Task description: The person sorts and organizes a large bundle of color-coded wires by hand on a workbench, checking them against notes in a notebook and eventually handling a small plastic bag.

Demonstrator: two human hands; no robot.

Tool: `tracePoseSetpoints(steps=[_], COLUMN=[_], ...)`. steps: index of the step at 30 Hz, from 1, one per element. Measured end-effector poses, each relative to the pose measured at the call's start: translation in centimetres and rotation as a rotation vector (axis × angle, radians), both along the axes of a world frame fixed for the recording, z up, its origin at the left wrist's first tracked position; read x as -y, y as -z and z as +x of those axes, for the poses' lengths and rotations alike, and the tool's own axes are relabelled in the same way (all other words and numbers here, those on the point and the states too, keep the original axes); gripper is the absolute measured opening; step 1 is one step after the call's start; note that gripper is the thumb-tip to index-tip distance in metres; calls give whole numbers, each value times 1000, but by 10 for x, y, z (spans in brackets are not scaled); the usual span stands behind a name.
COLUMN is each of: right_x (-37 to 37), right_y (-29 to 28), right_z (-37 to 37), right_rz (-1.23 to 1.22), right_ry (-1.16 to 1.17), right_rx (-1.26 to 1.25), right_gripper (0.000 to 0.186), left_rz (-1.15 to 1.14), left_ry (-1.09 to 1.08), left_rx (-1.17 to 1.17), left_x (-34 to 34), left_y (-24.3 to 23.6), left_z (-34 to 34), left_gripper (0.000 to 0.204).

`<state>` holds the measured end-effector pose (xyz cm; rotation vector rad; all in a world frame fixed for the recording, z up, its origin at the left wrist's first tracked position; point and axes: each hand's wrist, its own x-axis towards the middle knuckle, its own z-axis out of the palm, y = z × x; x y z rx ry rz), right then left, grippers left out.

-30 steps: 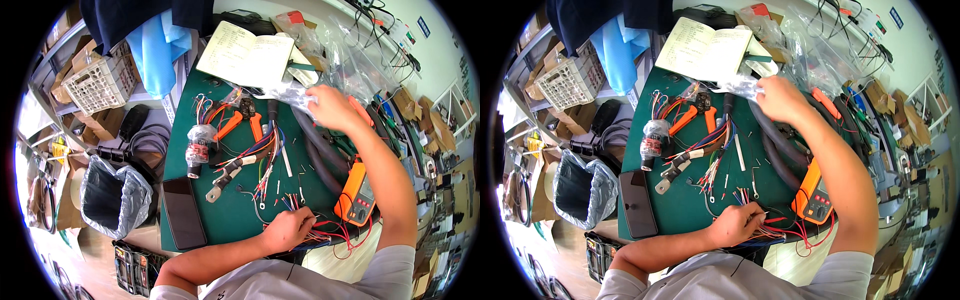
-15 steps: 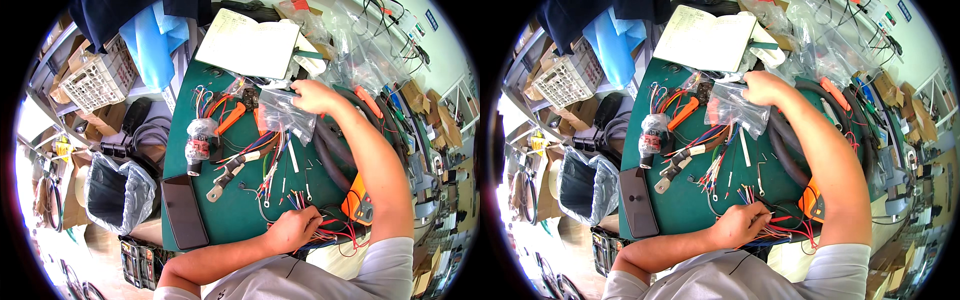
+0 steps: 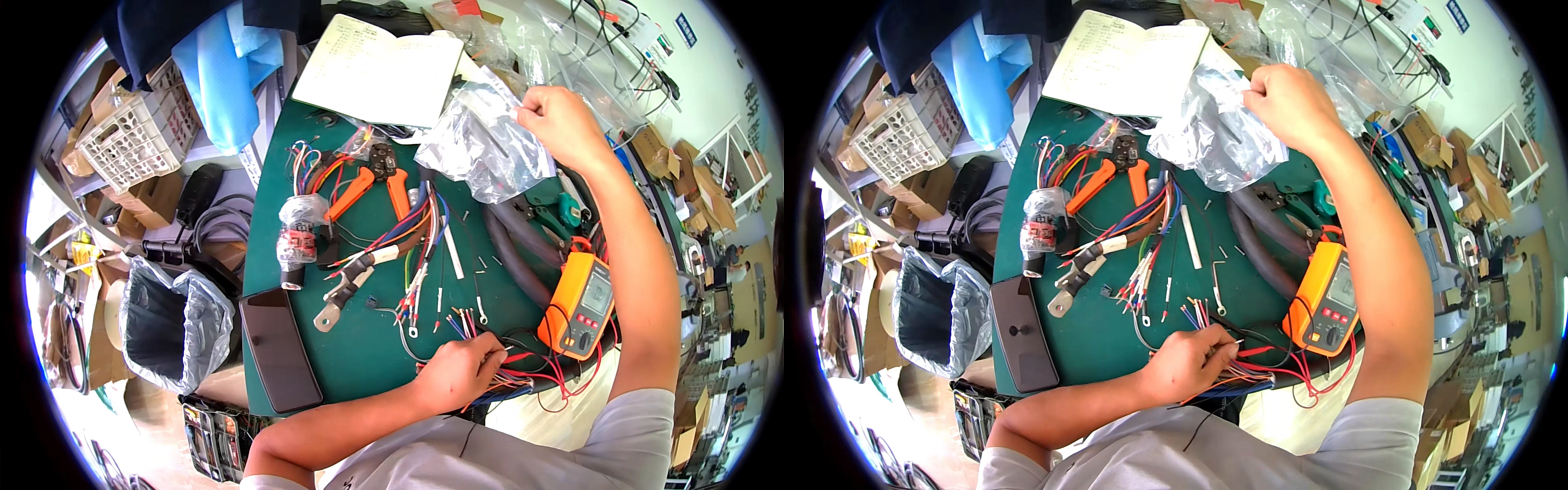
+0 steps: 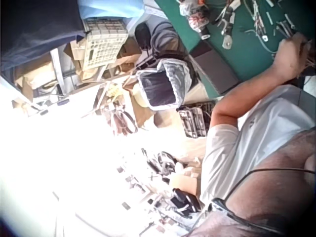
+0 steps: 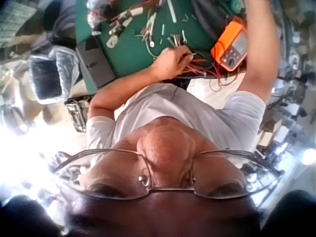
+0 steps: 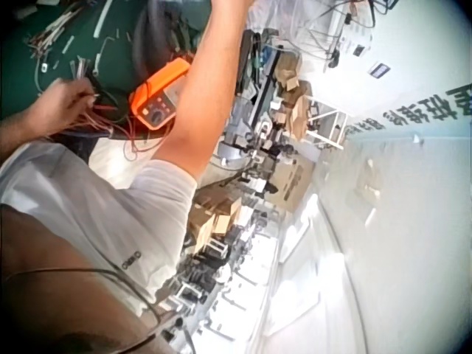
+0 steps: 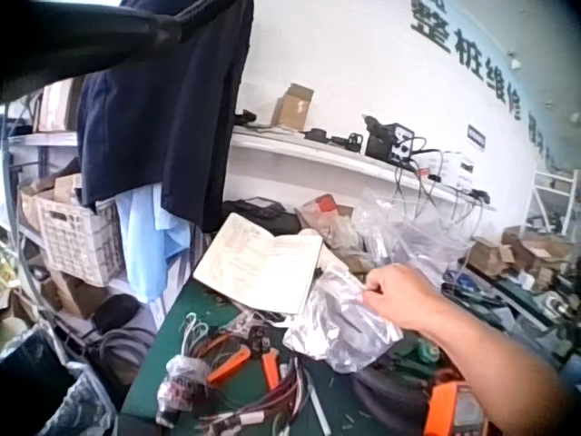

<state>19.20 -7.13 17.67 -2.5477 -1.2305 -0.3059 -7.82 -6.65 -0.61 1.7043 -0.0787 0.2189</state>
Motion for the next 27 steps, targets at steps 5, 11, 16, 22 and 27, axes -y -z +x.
tracePoseSetpoints(steps=[5, 11, 16, 22, 27], right_x=[35, 74, 109, 136, 153], right_y=[-7, 13, 44, 66, 44], right_z=[-28, -48, -47, -41, -65], right_rz=[-15, 151, 79, 141, 396], right_ry=[39, 30, 117, 113, 117], right_rx=[-139, -500, -414, -343, -636], right_gripper=[31, 27, 18, 16, 17], left_rz=[2, -141, -247, -285, -399], left_ry=[9, 65, 75, 73, 86], left_rx=[-6, -90, -174, -246, -288], left_x=[0, 2, 2, 0, -3], left_y=[0, 4, -4, -6, -8], left_z=[-1, -3, -3, 1, 2], left_gripper=[14, 12, 13, 15, 16])
